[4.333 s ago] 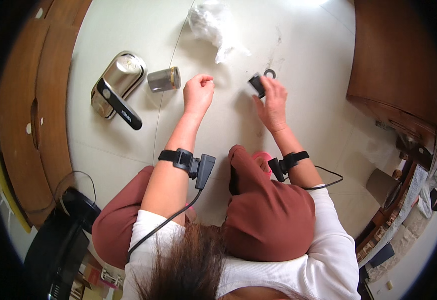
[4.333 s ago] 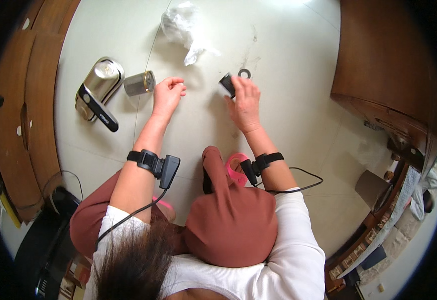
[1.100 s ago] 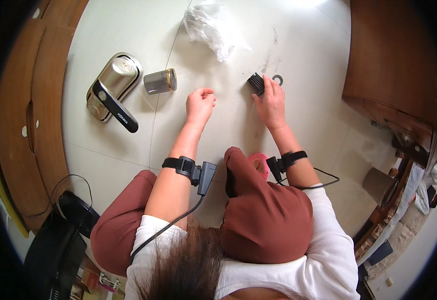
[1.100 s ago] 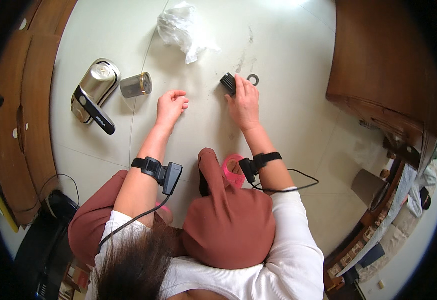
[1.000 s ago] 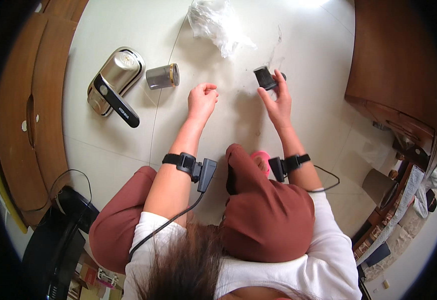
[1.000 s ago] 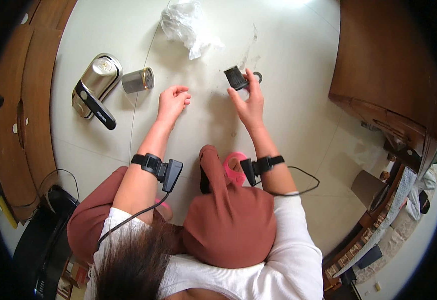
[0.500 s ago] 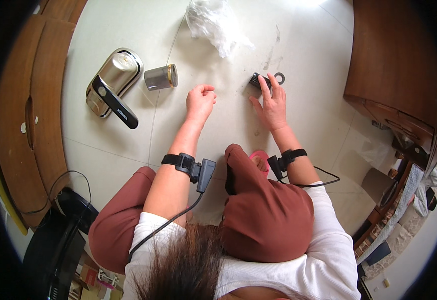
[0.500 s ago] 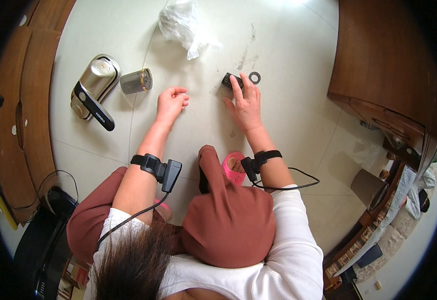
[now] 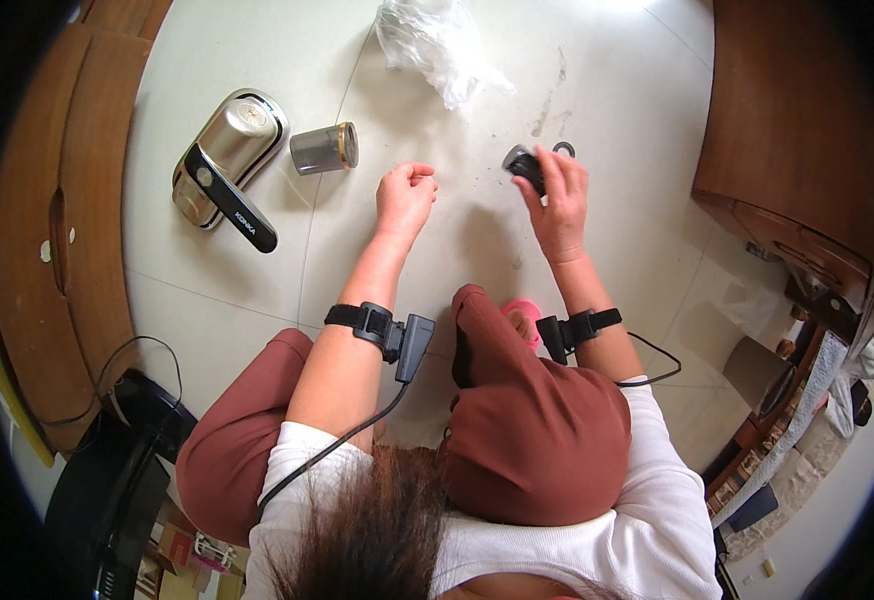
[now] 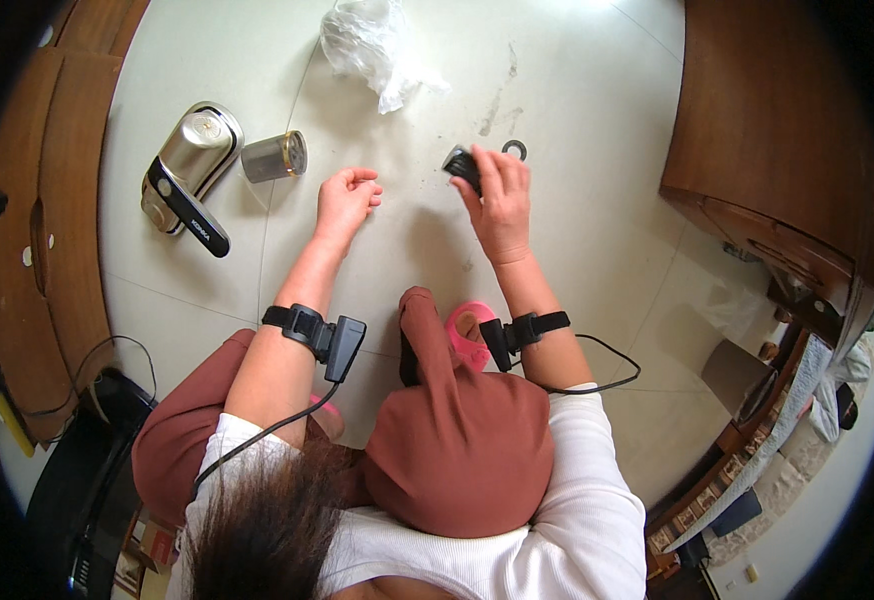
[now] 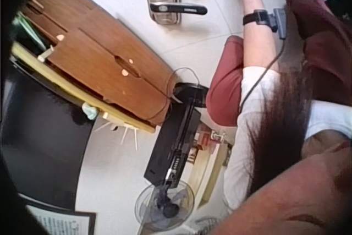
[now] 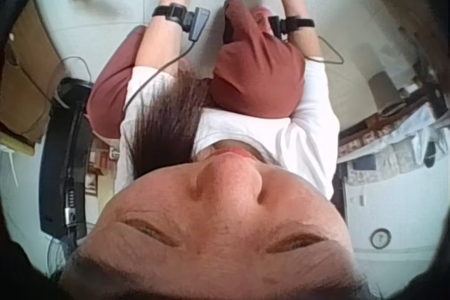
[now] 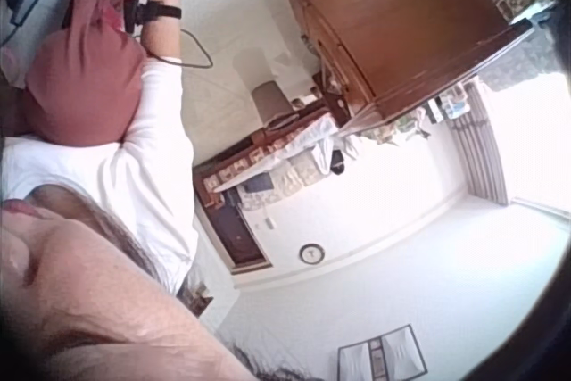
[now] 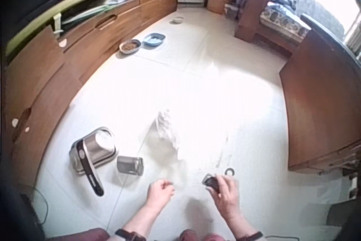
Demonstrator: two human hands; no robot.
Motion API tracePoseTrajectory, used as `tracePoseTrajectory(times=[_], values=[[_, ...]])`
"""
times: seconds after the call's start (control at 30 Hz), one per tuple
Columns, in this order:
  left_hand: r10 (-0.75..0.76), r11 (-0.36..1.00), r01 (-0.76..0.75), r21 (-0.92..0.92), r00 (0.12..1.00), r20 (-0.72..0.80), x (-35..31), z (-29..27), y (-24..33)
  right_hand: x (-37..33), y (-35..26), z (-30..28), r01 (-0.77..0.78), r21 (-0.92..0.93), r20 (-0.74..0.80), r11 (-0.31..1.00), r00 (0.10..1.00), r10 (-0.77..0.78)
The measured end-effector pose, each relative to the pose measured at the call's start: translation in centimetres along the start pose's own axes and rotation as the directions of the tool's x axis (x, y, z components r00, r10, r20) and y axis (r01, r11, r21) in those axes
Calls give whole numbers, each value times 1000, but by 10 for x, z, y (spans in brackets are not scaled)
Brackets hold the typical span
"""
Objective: The person sits on the floor and disassembles a handheld vacuum cleaner. They remove the dustbin and filter, place the filter into a plastic bag, and then reassemble the vacuum by inserting the filter back into the dustbin and attaching it to the main body.
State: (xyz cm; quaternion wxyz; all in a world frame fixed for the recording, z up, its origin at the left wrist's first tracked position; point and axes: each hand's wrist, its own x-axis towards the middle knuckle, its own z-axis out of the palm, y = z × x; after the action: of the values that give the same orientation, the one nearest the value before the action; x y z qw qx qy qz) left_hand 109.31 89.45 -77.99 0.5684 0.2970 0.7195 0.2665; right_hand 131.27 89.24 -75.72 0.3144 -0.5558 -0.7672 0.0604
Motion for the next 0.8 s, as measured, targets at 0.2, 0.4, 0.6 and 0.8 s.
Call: tracePoseTrajectory(times=[0.2,0.4,0.6,0.8], values=[[0,1000,-1,22,999,48,3,1,2,0,10,4,-107,-72,42,992,993,110],[-3,1000,3,-1,1000,27,-4,1,0,-4,14,10,-70,-131,140,989,986,89],[4,998,-4,-62,1000,2,-8,6,7,10,19,7,-70,-116,52,991,996,76],[-7,989,27,-148,991,136,-14,11,19,2,3,13,-246,65,204,967,952,228]])
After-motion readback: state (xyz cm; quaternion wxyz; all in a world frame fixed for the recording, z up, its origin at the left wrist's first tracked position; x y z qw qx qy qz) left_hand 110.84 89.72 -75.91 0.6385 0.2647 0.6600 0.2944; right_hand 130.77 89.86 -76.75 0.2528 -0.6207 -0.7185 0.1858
